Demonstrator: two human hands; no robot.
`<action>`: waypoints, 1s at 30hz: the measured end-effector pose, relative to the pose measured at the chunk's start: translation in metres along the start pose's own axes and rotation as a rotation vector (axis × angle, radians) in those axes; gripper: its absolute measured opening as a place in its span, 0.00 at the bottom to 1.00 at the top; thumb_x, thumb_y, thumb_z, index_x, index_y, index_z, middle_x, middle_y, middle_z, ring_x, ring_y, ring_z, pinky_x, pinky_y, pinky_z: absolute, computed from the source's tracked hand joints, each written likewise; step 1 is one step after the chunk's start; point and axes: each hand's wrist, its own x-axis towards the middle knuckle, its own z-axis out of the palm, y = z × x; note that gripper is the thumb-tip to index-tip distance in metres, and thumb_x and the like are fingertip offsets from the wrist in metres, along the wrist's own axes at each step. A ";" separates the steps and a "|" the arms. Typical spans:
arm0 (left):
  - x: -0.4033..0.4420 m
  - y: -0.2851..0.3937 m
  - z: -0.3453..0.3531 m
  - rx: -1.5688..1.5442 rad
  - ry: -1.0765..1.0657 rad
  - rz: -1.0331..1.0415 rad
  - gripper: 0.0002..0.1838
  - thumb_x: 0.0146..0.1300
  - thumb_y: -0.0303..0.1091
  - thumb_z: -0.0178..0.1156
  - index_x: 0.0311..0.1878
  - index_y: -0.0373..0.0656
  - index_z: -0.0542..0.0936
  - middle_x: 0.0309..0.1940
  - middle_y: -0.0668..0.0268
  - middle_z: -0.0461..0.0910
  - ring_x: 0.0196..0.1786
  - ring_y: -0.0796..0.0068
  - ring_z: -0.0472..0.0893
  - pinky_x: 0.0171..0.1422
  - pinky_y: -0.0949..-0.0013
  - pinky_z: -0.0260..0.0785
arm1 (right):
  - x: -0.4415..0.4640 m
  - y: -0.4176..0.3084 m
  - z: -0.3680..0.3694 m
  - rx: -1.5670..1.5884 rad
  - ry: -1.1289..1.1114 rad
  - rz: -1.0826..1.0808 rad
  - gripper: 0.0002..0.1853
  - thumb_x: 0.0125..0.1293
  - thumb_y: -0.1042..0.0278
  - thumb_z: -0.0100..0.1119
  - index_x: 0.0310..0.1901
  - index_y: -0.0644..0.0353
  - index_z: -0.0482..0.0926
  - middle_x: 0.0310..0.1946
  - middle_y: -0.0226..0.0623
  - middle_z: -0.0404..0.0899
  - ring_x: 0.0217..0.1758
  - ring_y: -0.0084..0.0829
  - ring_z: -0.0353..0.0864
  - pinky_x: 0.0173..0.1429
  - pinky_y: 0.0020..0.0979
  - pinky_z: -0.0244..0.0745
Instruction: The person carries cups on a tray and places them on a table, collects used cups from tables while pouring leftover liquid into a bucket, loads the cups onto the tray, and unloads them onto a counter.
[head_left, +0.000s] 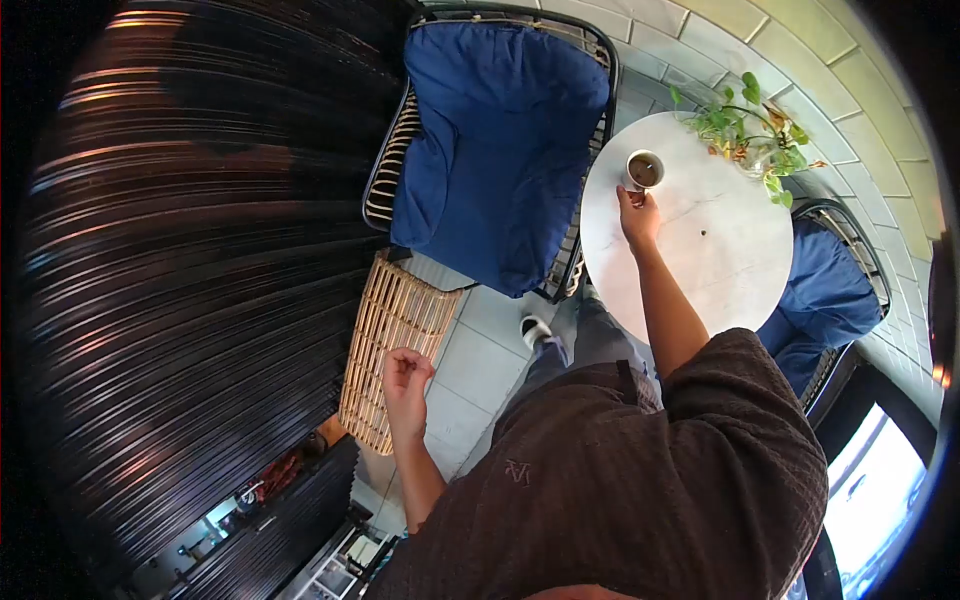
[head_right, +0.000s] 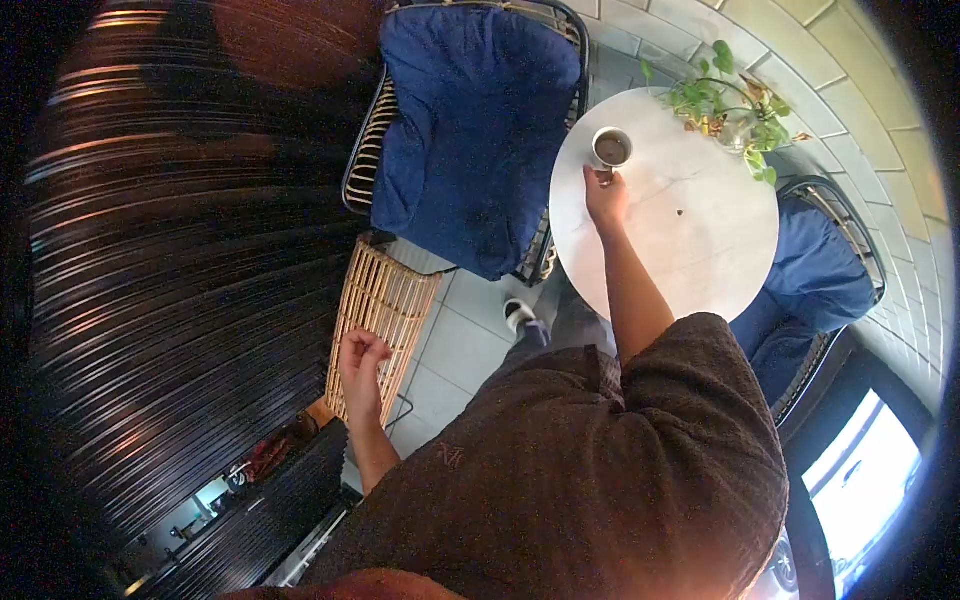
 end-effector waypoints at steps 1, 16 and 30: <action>0.002 0.002 0.004 0.004 0.005 -0.016 0.08 0.64 0.21 0.57 0.39 0.43 0.67 0.33 0.68 0.71 0.37 0.78 0.72 0.46 0.73 0.68 | -0.002 -0.005 0.000 -0.017 0.031 0.022 0.23 0.58 0.45 0.66 0.29 0.63 0.81 0.27 0.46 0.80 0.36 0.45 0.81 0.46 0.42 0.73; 0.064 0.010 -0.002 0.122 -0.297 0.064 0.04 0.67 0.26 0.57 0.42 0.42 0.72 0.34 0.70 0.74 0.37 0.78 0.75 0.44 0.73 0.67 | -0.096 -0.022 -0.095 -0.058 0.186 -0.105 0.26 0.56 0.54 0.73 0.20 0.66 0.69 0.19 0.43 0.70 0.22 0.39 0.66 0.29 0.38 0.65; 0.051 -0.007 0.031 0.345 -1.185 0.181 0.07 0.67 0.28 0.60 0.44 0.40 0.74 0.33 0.73 0.72 0.38 0.86 0.71 0.45 0.79 0.67 | -0.452 -0.037 -0.154 0.115 0.492 -0.068 0.13 0.53 0.65 0.75 0.30 0.64 0.80 0.19 0.37 0.70 0.22 0.26 0.64 0.28 0.32 0.63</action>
